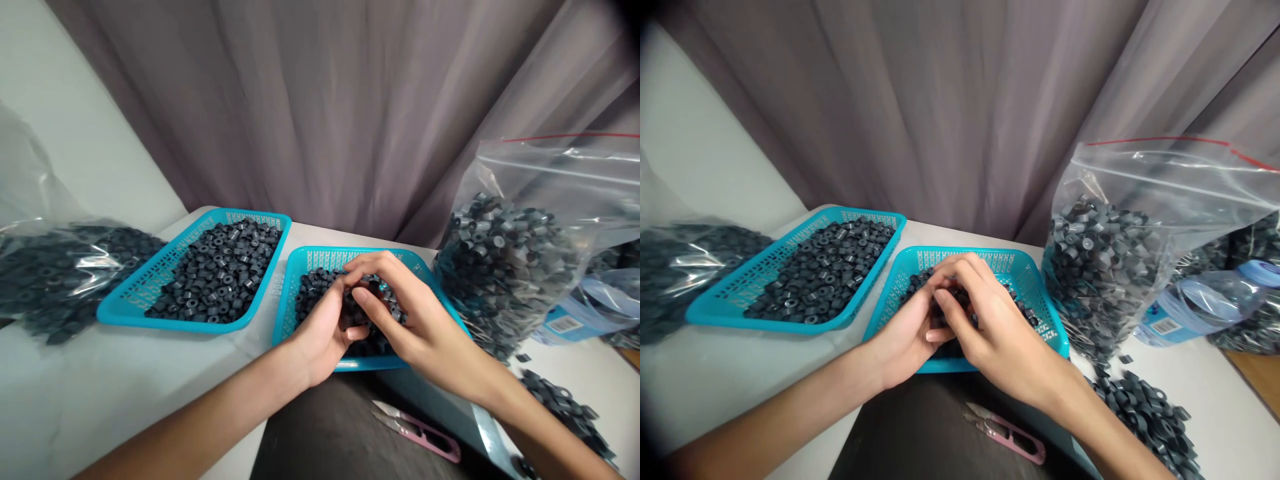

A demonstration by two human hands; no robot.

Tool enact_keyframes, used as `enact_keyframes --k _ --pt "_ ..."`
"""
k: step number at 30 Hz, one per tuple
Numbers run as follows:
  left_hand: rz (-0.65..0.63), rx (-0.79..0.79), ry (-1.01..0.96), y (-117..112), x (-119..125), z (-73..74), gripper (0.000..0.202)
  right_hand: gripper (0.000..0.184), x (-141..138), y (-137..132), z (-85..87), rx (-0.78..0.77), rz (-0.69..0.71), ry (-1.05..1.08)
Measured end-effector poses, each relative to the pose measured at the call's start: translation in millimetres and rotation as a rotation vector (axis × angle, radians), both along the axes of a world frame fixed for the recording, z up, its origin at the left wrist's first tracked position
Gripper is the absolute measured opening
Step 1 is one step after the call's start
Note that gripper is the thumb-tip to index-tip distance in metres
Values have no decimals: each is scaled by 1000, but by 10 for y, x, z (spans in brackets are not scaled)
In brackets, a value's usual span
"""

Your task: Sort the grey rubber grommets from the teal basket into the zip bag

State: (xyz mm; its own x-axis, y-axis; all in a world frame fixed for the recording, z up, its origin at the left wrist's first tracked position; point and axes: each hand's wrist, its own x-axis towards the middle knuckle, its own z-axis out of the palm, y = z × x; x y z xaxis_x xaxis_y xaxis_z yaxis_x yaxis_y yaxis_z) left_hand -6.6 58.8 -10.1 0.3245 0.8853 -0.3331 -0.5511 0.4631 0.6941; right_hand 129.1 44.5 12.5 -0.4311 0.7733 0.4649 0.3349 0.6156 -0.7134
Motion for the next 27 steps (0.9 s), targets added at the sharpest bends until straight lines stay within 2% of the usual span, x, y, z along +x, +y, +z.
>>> enact_keyframes --k 3,7,13,20,24,27 --pt "-33 30 6 -6 -1 9 21 18 30 -22 23 0 17 13" --pt "-21 -13 -6 -23 0 52 22 21 35 -77 34 28 -12 11" --pt "-79 -87 6 -18 0 107 32 4 31 -160 2 201 -158 -331" --pt "-80 -46 25 -21 15 30 25 13 55 -157 -46 224 -168 -433" --pt "-96 9 -55 -11 7 -48 13 14 46 -140 -106 260 -189 -470" --pt "-90 22 -95 -1 6 -81 16 15 21 -130 -141 302 -225 -491"
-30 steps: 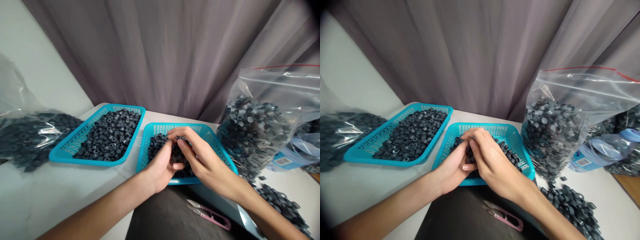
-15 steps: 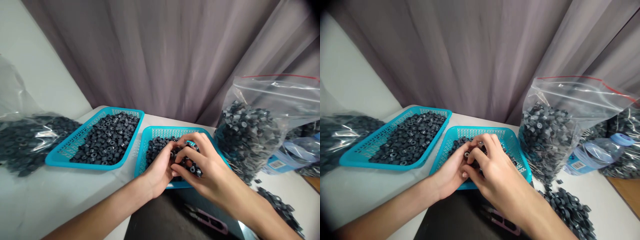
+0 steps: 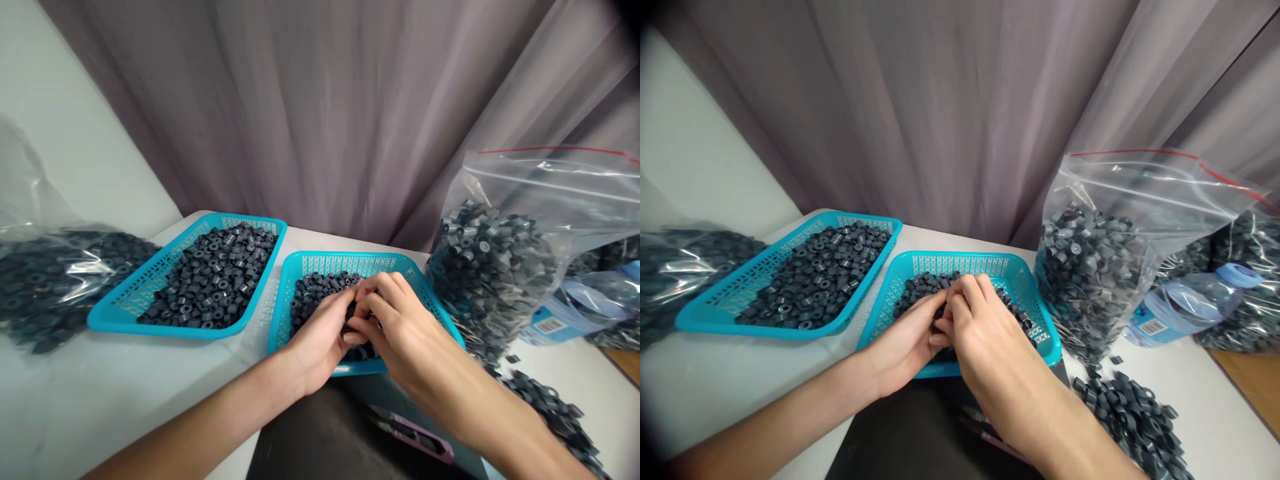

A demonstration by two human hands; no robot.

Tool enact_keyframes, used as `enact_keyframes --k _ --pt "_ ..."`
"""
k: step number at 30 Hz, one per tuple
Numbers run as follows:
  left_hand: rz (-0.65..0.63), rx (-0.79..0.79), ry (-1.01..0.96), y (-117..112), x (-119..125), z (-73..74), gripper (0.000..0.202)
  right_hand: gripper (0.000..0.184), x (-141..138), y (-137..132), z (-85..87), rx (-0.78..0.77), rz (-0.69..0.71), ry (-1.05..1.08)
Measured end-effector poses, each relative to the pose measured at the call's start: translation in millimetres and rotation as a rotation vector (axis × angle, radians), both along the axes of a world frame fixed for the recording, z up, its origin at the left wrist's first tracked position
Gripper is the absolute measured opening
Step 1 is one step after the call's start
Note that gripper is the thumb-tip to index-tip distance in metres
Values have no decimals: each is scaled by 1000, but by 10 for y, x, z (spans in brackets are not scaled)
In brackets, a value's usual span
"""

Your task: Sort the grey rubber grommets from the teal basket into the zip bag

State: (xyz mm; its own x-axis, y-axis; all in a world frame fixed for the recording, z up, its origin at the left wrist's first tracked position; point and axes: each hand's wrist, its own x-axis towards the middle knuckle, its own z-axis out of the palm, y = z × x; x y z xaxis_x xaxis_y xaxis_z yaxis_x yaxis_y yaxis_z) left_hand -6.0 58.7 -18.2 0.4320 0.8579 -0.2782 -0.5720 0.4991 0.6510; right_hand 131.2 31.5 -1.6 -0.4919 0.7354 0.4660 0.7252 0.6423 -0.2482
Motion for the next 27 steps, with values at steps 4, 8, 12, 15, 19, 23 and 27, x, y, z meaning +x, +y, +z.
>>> enact_keyframes --k 4,8,12,15,19,23,27 --pt "1 25 40 -5 8 18 15 13 -22 -14 58 -10 -19 -47" --pt "2 35 98 -24 12 39 12 16 -6 -28 95 -17 9 -52" --pt "19 33 115 -21 7 21 11 14 25 -30 18 6 24 -49" --pt "4 47 87 -4 2 9 13 15 27 -33 4 -20 8 -25" --pt "-2 33 69 4 -2 17 16 15 -14 -29 74 -57 -3 36" --pt "17 28 60 -17 -3 42 16 13 -51 -32 98 -54 -35 101" --pt "0 34 56 -22 -9 48 19 10 -45 -60 97 -70 -20 175"
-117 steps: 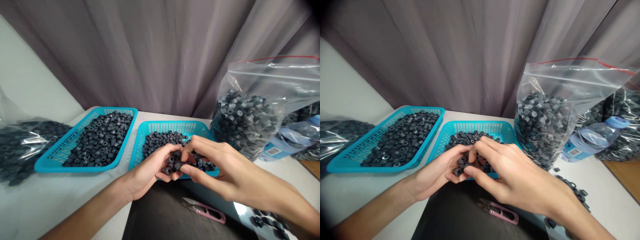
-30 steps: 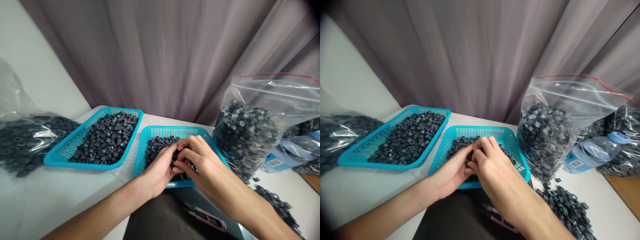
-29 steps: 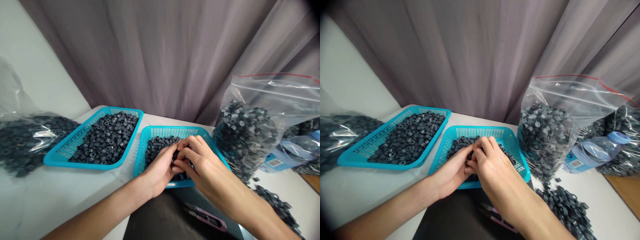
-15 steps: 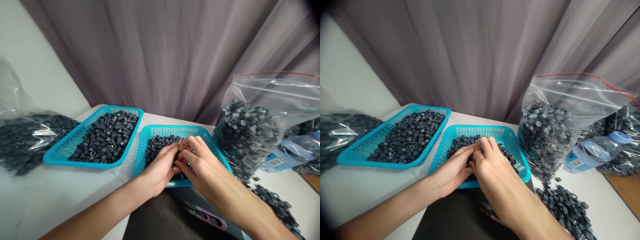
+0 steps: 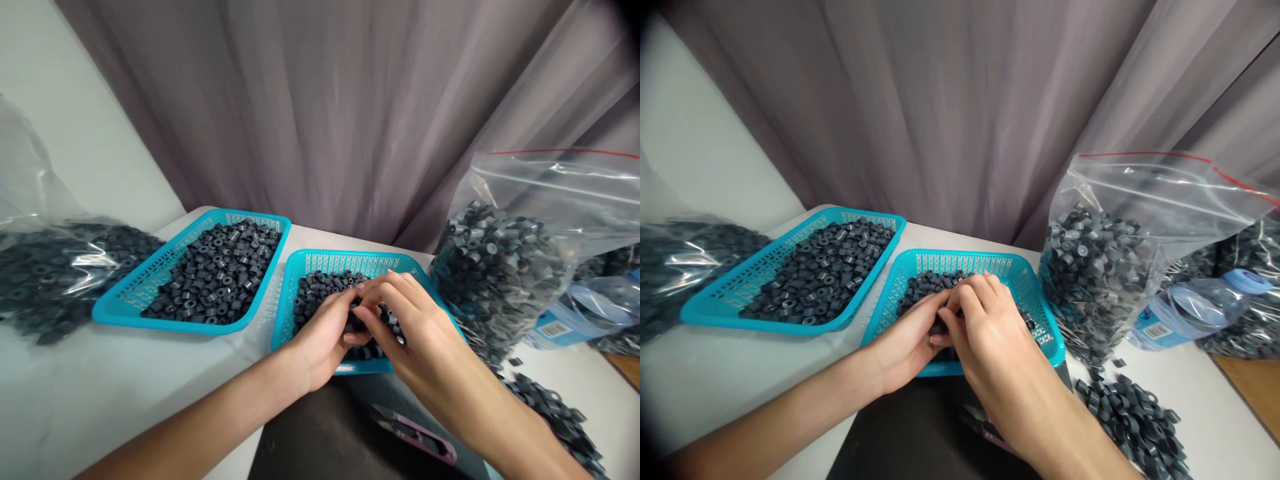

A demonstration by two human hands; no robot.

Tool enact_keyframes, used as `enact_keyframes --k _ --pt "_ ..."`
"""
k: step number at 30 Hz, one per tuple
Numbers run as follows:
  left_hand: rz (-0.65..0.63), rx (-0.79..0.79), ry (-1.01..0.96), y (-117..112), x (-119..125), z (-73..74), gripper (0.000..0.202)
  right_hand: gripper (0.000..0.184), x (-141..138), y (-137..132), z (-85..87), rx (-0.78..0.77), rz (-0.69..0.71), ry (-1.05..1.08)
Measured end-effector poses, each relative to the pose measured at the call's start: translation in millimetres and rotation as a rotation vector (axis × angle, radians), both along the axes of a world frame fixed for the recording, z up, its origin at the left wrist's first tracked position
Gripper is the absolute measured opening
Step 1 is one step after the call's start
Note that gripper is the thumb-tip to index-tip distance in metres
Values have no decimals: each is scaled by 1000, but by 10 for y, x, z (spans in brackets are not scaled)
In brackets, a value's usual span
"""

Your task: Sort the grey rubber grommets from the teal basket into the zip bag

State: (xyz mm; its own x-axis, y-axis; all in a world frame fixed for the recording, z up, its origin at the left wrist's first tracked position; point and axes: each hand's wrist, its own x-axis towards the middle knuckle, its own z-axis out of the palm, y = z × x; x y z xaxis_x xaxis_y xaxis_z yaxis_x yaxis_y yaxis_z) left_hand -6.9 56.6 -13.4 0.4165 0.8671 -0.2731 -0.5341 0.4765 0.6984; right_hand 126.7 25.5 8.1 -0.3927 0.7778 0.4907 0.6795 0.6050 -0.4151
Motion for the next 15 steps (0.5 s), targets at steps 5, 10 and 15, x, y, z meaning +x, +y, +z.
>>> enact_keyframes --k 5,10,15 --pt "-30 -76 -8 38 -15 10 16 7 110 -14 143 -52 -38 143" --pt "-94 -125 -33 80 -42 48 24 11 321 16 200 -128 -156 276" --pt "-125 -99 -5 100 -78 36 25 15 434 96 91 -214 -160 340"
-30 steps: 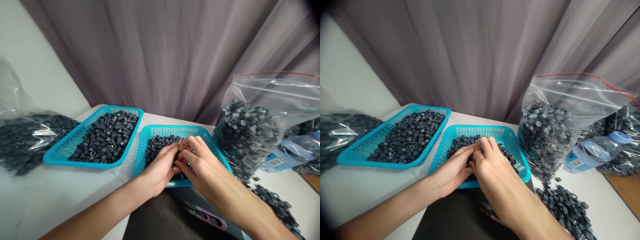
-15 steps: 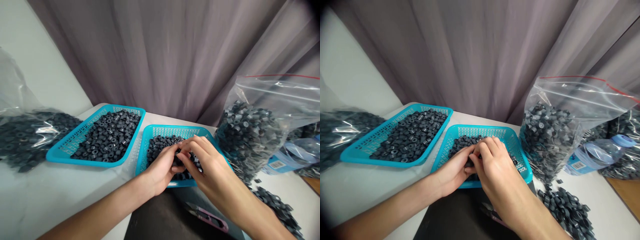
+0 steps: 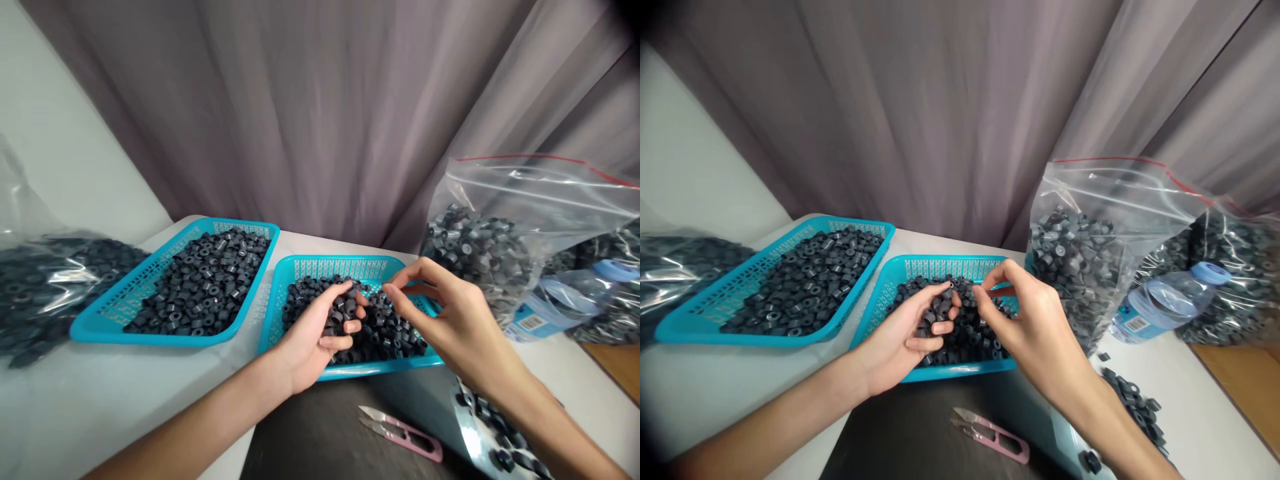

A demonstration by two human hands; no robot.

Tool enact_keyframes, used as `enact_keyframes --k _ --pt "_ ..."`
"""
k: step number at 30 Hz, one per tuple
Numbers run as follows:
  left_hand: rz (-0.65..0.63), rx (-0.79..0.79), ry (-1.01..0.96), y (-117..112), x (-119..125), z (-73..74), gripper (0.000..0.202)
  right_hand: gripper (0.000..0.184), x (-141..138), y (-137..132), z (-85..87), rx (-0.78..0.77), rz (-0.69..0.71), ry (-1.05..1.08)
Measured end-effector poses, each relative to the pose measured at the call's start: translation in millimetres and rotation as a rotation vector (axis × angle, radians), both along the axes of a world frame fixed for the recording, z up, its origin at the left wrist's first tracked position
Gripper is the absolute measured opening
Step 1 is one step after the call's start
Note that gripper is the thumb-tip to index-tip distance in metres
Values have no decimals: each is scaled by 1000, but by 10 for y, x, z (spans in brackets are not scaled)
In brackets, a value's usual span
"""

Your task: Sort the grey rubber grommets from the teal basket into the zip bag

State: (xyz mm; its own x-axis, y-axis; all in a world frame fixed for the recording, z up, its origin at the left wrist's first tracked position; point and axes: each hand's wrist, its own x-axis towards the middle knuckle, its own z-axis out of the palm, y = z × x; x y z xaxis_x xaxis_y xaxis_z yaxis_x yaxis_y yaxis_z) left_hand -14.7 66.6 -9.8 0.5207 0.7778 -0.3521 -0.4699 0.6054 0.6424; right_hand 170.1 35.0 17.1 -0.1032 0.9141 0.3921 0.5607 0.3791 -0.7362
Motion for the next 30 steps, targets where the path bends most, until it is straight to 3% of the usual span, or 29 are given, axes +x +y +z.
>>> enact_keyframes --k 7,10,14,20,25,30 --pt "-10 85 45 -30 10 84 20 28 58 287 -324 -192 185 344" --pt "-11 81 55 -47 13 124 17 32 77 360 -430 -296 247 406" --pt "-16 106 66 -60 14 128 15 31 88 393 -518 -312 290 425" --pt "-47 150 85 -73 34 145 22 27 71 402 -556 -356 349 458" --pt "-31 130 111 -78 39 161 24 28 62 386 -509 -397 304 419" --pt "-29 118 94 -72 52 166 23 33 99 400 -499 -340 194 432"
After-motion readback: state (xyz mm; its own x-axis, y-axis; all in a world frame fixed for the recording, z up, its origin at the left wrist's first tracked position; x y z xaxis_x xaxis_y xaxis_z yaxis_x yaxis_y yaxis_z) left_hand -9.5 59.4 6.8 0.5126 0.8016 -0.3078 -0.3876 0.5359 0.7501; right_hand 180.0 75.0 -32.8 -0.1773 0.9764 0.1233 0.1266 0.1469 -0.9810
